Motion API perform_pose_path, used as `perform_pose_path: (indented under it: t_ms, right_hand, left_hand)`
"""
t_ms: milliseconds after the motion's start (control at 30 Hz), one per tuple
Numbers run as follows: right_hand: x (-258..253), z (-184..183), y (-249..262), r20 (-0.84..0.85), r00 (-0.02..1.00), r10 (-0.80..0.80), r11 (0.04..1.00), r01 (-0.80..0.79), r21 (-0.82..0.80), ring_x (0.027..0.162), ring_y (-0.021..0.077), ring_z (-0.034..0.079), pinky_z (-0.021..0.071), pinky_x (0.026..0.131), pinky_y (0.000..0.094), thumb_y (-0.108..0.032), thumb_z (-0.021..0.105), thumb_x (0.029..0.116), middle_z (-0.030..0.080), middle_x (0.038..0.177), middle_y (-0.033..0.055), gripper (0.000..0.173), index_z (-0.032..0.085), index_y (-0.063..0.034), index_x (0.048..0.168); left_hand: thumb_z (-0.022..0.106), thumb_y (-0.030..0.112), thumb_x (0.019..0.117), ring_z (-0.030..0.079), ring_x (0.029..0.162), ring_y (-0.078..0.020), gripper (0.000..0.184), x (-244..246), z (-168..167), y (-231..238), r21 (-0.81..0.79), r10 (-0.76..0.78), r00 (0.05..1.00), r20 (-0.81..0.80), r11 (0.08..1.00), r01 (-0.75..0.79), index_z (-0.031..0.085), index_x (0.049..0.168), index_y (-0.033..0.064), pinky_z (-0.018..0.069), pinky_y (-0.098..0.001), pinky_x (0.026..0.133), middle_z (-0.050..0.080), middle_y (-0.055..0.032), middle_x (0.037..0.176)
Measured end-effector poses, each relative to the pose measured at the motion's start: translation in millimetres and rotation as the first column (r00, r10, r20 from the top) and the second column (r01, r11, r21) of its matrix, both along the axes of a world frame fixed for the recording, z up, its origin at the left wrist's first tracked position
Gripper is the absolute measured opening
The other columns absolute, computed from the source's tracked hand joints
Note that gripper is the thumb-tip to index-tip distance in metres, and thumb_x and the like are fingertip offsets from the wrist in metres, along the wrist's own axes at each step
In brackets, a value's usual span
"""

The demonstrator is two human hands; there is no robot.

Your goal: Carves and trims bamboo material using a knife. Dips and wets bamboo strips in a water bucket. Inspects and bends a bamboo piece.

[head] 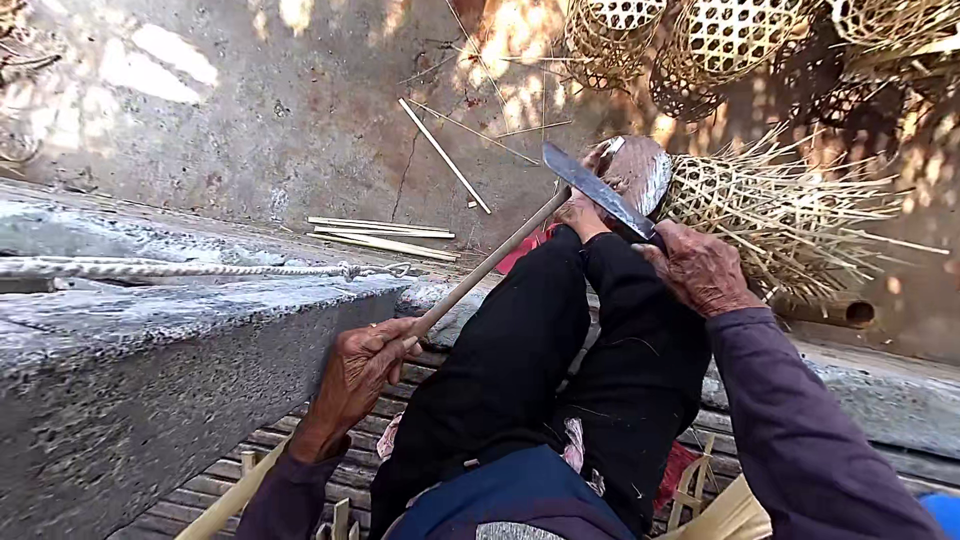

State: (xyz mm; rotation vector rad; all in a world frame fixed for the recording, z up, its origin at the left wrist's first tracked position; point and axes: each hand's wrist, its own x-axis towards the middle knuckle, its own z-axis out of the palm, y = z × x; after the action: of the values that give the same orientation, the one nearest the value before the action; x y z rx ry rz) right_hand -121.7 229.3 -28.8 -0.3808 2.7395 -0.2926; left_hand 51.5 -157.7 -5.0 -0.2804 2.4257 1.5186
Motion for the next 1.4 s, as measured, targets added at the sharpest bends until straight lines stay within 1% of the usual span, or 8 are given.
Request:
perform_pose_path:
  t_ms: [167, 300, 467, 700, 1067, 1167, 1300, 1400]
  right_hand:
    - [17.5, 4.7, -35.6, -0.112, 0.992, 0.063, 0.979, -0.083, -0.187, 0.082, 0.0508, 0.068, 0.0523, 0.067, 0.0657, -0.024, 0.058, 0.1041, 0.066, 0.096, 0.0314, 0.036, 0.062, 0.0112, 0.113]
    - [55.4, -6.6, -85.9, -0.307, 0.920, 0.244, 0.835, -0.361, -0.415, 0.071, 0.0329, 0.070, 0.0558, 0.057, 0.0474, -0.030, 0.065, 0.0944, 0.068, 0.085, 0.0186, 0.036, 0.068, 0.0059, 0.097]
    - [75.6, -21.6, -115.7, -0.443, 0.841, 0.310, 0.689, -0.520, -0.505, 0.066, 0.0238, 0.066, 0.0517, 0.054, 0.0349, -0.036, 0.058, 0.0980, 0.065, 0.075, 0.0115, 0.040, 0.070, 0.0007, 0.089]
    - [60.4, -22.2, -113.7, -0.519, 0.790, 0.327, 0.676, -0.579, -0.455, 0.066, 0.0253, 0.064, 0.0499, 0.053, 0.0354, -0.037, 0.055, 0.0991, 0.062, 0.074, 0.0114, 0.041, 0.068, 0.0002, 0.089]
    - [33.8, -35.1, -112.6, -0.552, 0.740, 0.384, 0.685, -0.629, -0.367, 0.067, 0.0305, 0.064, 0.0487, 0.052, 0.0399, -0.037, 0.055, 0.0979, 0.062, 0.075, 0.0138, 0.040, 0.068, -0.0004, 0.089]
    - [14.2, -37.6, -98.6, -0.497, 0.818, 0.291, 0.769, -0.509, -0.387, 0.073, 0.0367, 0.070, 0.0540, 0.057, 0.0468, -0.033, 0.056, 0.0995, 0.069, 0.084, 0.0219, 0.041, 0.068, 0.0061, 0.096]
    - [-22.7, -43.7, -65.6, -0.339, 0.929, 0.146, 0.891, -0.273, -0.363, 0.085, 0.0480, 0.071, 0.0548, 0.072, 0.0612, -0.029, 0.055, 0.1034, 0.070, 0.100, 0.0324, 0.045, 0.065, 0.0137, 0.114]
    - [-45.4, -41.2, -44.7, -0.164, 0.986, 0.026, 0.958, -0.072, -0.279, 0.085, 0.0541, 0.067, 0.0496, 0.077, 0.0675, -0.029, 0.053, 0.1056, 0.066, 0.095, 0.0367, 0.047, 0.062, 0.0162, 0.114]
  left_hand:
    - [0.050, 0.001, 0.0991, 0.057, 0.051, 0.0019, 0.020, -1.4, -6.8, 17.6, 0.253, 0.197, 0.937, 0.288, 0.928, -0.273, 0.068, 0.106, 0.0000, 0.0480, -0.0133, 0.050, 0.070, 0.0056, 0.072]
    - [0.035, -0.004, 0.1033, 0.057, 0.049, -0.0012, 0.031, -30.5, -14.2, 41.5, 0.600, 0.217, 0.847, 0.486, 0.621, -0.504, 0.065, 0.098, 0.0005, 0.0476, -0.0128, 0.048, 0.066, -0.0010, 0.066]
    - [0.050, 0.010, 0.0988, 0.055, 0.052, 0.0010, 0.028, -39.4, -28.4, 49.0, 0.878, 0.033, 0.896, 0.443, 0.185, -0.441, 0.072, 0.083, 0.0163, 0.0455, -0.0124, 0.050, 0.065, 0.0030, 0.067]
    - [0.057, 0.012, 0.0981, 0.056, 0.053, 0.0008, 0.022, -40.7, -25.2, 55.2, 0.884, -0.070, 0.887, 0.457, -0.071, -0.461, 0.073, 0.083, 0.0108, 0.0464, -0.0112, 0.053, 0.063, 0.0039, 0.066]
    - [0.055, 0.011, 0.0993, 0.054, 0.053, 0.0011, 0.017, -37.4, -27.2, 41.8, 0.874, -0.118, 0.874, 0.471, -0.072, -0.481, 0.070, 0.091, 0.0073, 0.0466, -0.0104, 0.053, 0.058, 0.0051, 0.067]
    - [0.051, 0.012, 0.1013, 0.053, 0.052, 0.0019, 0.019, -21.6, -26.6, 33.1, 0.876, -0.162, 0.867, 0.470, -0.037, -0.482, 0.067, 0.110, 0.0072, 0.0458, -0.0108, 0.051, 0.056, 0.0072, 0.068]
    - [0.051, 0.011, 0.1005, 0.052, 0.050, 0.0024, 0.021, 2.6, -20.7, 26.2, 0.846, -0.186, 0.834, 0.519, -0.024, -0.532, 0.069, 0.111, 0.0056, 0.0450, -0.0114, 0.049, 0.057, 0.0088, 0.065]
    - [0.049, 0.012, 0.1016, 0.052, 0.050, 0.0018, 0.024, 17.3, -19.9, 15.3, 0.846, -0.146, 0.834, 0.532, 0.052, -0.531, 0.070, 0.112, 0.0049, 0.0455, -0.0120, 0.049, 0.057, 0.0086, 0.065]
